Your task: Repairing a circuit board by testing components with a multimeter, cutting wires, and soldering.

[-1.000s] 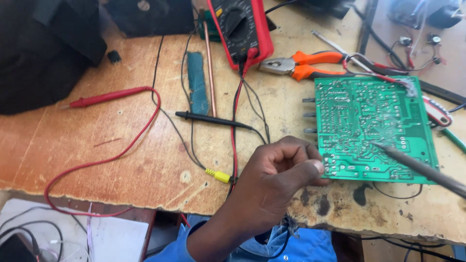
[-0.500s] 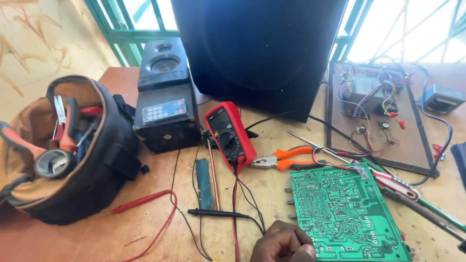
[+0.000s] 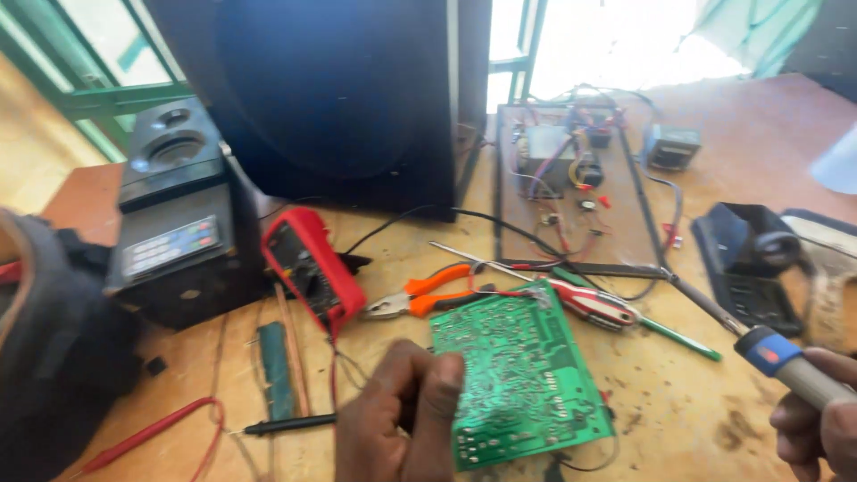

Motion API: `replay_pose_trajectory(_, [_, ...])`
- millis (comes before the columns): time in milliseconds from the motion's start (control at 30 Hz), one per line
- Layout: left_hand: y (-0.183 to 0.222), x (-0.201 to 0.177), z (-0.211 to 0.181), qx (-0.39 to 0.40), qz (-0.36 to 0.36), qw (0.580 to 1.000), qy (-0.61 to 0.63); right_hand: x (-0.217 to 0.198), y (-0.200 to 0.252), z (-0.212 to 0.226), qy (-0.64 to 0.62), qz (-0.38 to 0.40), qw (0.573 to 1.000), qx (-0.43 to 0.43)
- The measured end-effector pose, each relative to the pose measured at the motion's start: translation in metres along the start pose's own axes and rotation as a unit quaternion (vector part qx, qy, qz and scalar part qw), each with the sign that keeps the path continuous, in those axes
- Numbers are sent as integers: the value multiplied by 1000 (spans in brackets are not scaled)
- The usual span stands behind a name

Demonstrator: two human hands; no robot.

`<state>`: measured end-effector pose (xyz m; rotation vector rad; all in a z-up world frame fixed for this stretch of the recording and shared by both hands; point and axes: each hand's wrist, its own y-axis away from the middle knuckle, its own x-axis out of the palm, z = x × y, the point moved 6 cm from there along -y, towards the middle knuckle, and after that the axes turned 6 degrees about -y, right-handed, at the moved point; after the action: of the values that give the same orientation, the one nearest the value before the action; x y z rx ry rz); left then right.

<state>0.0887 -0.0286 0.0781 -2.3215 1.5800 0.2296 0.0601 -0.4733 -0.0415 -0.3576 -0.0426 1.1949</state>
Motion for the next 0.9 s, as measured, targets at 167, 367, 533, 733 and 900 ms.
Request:
replay_pose_trajectory(167, [-35,16,-19,56,33,967,-246,11,12,67,59,-159,985,8])
replay_pose_trajectory(367, [-62,22,-3,147,28,898,-414,13,-9,74,75,-221,972,-14])
replay_pose_trajectory(533, [-73,18,14,106,40,872,-476,22,-22,81,46,-228,973,-14])
replay_pose_trajectory(733, [-77,22,25,152,40,845,-512,31,-44,81,-10,-191,981,-18])
replay_pose_trajectory(900, [-82,17,40,144,19,851,-505,25,-64,2,-303,-48,931,197])
